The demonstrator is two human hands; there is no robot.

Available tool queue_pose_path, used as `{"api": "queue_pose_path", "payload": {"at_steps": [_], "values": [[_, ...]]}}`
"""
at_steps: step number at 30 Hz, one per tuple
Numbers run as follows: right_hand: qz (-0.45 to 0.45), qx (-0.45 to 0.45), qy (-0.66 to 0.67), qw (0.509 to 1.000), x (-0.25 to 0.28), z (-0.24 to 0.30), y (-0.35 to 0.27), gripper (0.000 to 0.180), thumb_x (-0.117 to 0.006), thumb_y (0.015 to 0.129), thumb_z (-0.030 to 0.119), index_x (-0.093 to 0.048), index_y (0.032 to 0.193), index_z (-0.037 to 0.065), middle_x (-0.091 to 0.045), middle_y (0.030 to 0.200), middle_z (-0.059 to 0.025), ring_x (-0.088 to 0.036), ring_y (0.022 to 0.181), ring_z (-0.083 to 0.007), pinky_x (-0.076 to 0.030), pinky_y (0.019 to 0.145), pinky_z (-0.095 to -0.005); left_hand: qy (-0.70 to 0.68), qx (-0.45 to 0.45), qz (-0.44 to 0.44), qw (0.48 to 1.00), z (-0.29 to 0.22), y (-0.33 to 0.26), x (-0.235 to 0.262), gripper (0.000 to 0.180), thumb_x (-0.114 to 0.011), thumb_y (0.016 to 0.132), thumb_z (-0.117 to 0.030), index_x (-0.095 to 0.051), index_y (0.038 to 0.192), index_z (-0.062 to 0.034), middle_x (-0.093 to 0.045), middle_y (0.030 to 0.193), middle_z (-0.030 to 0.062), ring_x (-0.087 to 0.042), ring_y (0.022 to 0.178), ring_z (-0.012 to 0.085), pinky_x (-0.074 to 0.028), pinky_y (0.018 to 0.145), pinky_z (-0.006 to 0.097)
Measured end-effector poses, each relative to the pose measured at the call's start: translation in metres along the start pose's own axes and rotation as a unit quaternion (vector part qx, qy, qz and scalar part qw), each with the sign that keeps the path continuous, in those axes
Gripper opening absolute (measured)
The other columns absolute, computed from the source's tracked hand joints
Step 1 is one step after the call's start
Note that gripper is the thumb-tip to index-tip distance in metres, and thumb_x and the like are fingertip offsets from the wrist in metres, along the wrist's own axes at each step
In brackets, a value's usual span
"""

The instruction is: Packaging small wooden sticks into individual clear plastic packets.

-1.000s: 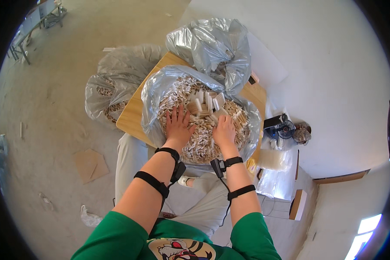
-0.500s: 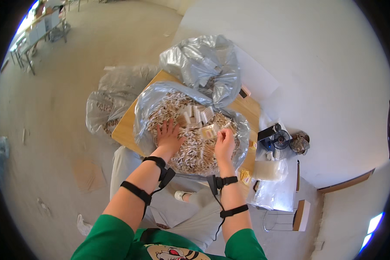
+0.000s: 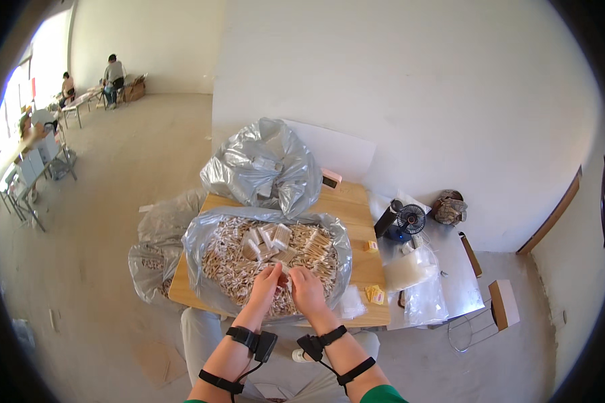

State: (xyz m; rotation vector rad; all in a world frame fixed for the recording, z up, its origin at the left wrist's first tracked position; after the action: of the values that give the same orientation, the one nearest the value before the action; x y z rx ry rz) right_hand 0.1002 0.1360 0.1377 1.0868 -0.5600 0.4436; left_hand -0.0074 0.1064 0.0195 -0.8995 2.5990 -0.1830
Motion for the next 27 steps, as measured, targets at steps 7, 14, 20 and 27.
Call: {"api": "queue_pose_path", "payload": {"at_steps": [7,14,20,27], "values": [[0.043,0.083,-0.045,0.995,-0.002,0.022,-0.007,0.017,-0.058,0.070,0.005,-0.056,0.087,0.005,-0.060,0.086,-0.0100,-0.059,0.078,-0.0282,-0.050,0.061,-0.0381,0.010,0.036,0.043,0.998,0.006,0.001,0.004,0.018,-0.051,0.088,-0.019,-0.059,0.077,-0.0071,-0.060,0.067,0.0006,-0.056,0.059,0.0092,-0.042,0.052,0.022],[0.034,-0.092,0.080,0.992,-0.003,-0.009,-0.015,0.015,-0.060,0.078,0.002,-0.058,0.093,0.004,-0.062,0.083,-0.0135,-0.061,0.080,-0.0300,-0.050,0.065,-0.0368,0.098,-0.037,0.020,0.994,-0.007,-0.007,0.003,0.017,-0.057,0.085,-0.016,-0.061,0.076,-0.0026,-0.056,0.063,-0.0005,-0.051,0.058,0.0075,-0.037,0.050,0.022],[0.040,-0.114,0.114,0.986,-0.006,-0.013,-0.018,0.018,-0.058,0.077,-0.001,-0.055,0.095,0.003,-0.062,0.081,-0.0153,-0.062,0.073,-0.0332,-0.049,0.063,-0.0381,0.312,-0.248,-0.011,0.917,-0.041,-0.026,-0.009,0.020,-0.061,0.083,-0.020,-0.062,0.076,-0.0013,-0.059,0.064,0.0089,-0.056,0.057,0.0197,-0.041,0.051,0.032],[0.041,-0.124,0.099,0.986,-0.014,-0.020,-0.022,0.014,-0.058,0.077,0.000,-0.051,0.087,0.005,-0.060,0.073,-0.0163,-0.060,0.069,-0.0354,-0.047,0.058,-0.0405,0.394,-0.264,-0.001,0.880,-0.041,-0.033,-0.011,0.016,-0.061,0.080,-0.019,-0.062,0.077,-0.0038,-0.060,0.073,0.0167,-0.059,0.070,0.0344,-0.046,0.061,0.041]]}}
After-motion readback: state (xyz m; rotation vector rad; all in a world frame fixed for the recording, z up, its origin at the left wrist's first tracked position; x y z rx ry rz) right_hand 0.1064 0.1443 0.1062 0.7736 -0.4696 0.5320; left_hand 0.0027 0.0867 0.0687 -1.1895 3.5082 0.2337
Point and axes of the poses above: each hand's wrist, its own y-axis towards the middle knuckle, its own x-axis out of the back of the hand, z = x × y, the point moved 10 cm from there along y, towards the middle knuckle
